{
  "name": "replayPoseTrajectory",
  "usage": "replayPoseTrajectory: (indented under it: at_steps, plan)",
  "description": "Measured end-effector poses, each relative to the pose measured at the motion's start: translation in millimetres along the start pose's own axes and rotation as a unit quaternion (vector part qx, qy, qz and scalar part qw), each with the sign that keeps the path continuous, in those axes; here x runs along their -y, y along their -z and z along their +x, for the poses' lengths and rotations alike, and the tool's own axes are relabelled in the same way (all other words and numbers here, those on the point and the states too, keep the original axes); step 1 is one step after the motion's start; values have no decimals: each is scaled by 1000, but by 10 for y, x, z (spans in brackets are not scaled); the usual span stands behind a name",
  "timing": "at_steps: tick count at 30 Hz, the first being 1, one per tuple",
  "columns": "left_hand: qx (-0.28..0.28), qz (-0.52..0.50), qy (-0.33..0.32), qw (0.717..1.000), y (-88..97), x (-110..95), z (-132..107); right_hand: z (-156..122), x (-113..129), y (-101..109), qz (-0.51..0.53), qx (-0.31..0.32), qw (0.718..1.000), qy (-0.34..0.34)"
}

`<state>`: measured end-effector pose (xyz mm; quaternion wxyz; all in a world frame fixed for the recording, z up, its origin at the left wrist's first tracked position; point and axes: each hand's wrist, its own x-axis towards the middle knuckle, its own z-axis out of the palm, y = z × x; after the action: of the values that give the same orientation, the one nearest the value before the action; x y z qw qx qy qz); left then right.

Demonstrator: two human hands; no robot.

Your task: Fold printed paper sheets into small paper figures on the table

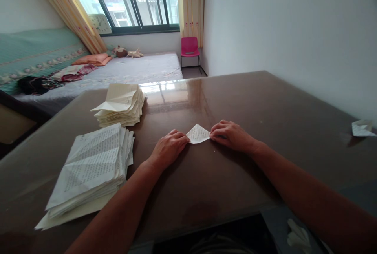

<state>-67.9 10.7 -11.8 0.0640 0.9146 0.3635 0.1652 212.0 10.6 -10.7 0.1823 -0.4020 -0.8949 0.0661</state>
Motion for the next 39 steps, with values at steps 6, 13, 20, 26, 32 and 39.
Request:
replayPoseTrajectory:
  at_steps: [6,13,20,26,32,39]
  plan:
    - [-8,-80,50,996,-21,123,15,14,-70,-22,116,9,991,-65]
    - [-32,-96,154,983,-109,135,97,66,-69,-89,131,3,976,-176]
    - [1,-13,244,970,-76,10,198,124,11,-116,40,12,975,-219]
    - [9,6,242,970,-67,-30,217,162,43,-90,11,30,971,-236]
    - [6,28,237,971,-74,-61,210,196,29,-80,-2,46,968,-246]
    - [-47,125,155,979,-134,-150,212,207,5,-83,-8,53,969,-240]
